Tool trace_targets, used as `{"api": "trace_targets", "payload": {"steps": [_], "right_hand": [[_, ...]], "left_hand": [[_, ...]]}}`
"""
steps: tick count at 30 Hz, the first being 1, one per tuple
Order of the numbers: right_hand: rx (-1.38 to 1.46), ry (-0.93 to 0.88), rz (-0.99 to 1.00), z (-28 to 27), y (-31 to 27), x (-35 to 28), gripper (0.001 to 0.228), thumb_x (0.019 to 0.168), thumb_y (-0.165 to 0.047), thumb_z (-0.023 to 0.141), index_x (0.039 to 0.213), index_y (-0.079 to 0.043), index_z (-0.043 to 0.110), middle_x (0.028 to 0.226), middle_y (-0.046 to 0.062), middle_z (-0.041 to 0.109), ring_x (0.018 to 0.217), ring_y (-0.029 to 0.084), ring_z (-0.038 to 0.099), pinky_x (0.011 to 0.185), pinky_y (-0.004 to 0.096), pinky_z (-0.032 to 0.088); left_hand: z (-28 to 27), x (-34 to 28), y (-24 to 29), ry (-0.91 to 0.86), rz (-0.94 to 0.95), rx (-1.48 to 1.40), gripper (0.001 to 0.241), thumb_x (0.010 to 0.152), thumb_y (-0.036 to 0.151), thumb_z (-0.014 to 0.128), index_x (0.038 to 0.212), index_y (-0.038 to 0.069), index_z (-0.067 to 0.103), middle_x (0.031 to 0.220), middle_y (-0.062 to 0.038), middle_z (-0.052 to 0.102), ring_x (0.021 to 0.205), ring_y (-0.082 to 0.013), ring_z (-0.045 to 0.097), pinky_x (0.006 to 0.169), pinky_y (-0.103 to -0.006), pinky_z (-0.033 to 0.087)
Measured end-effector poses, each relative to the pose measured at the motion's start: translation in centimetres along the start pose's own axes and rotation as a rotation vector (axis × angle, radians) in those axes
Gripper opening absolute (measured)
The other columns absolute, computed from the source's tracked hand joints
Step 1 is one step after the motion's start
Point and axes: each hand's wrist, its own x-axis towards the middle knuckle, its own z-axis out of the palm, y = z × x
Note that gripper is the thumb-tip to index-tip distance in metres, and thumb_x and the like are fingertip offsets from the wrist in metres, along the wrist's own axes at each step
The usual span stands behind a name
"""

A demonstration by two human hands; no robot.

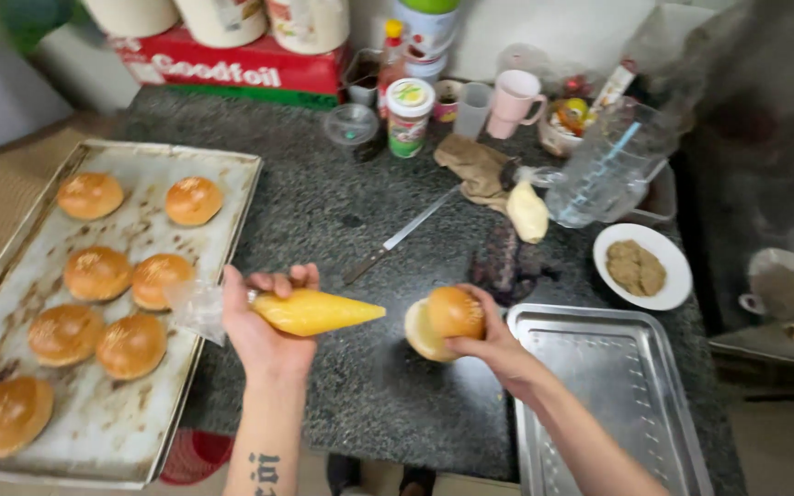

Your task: Preparing sandwiches by adding spreads and lettuce to burger buns.

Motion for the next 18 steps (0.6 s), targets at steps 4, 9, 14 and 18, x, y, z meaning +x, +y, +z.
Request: {"api": "trace_targets", "payload": {"steps": [4,9,14,18], "right_hand": [[-0.051,-0.123,0.042,5.5,5.5,2.7,0.107,0.065,0.002,0.089,0.156,-0.016,0.036,0.147,0.022,0.043,0.136,0.039,0.048,0.108,0.047,0.047],[-0.069,-0.389,-0.059,18.0,10.7,3.8,0.111,0.059,-0.005,0.096,0.152,-0.01,0.036,0.142,0.022,0.048,0.134,0.039,0.049,0.11,0.048,0.045],[-0.381,-0.463,-0.198,31.9,13.8,3.1,0.105,0.052,-0.022,0.096,0.144,-0.018,0.045,0.132,0.017,0.06,0.127,0.038,0.059,0.105,0.049,0.048],[-0.991,-0.487,-0.28,39.3,12.9,1.5,0.1,0.057,-0.064,0.081,0.139,-0.02,0.044,0.13,0.01,0.065,0.126,0.033,0.058,0.104,0.051,0.038]], "left_hand": [[-1.9,0.0,5.9,0.018,0.092,-0.046,0.053,0.092,0.055,0.067,0.062,0.013,0.057,0.051,-0.006,0.046,0.074,-0.0287,0.072,0.099,-0.0478,0.062],[-4.1,-0.4,14.4,0.049,0.255,-0.08,0.05,0.086,0.052,0.072,0.062,0.012,0.058,0.05,-0.006,0.046,0.073,-0.0271,0.071,0.099,-0.0469,0.062],[-7.7,0.5,21.6,0.089,0.34,-0.126,0.047,0.087,0.05,0.071,0.063,0.012,0.057,0.05,-0.006,0.046,0.075,-0.0276,0.072,0.099,-0.0472,0.063],[-9.2,0.4,25.3,0.121,0.375,-0.123,0.048,0.09,0.051,0.069,0.063,0.012,0.057,0.05,-0.004,0.045,0.073,-0.0252,0.071,0.098,-0.0457,0.064]]}}
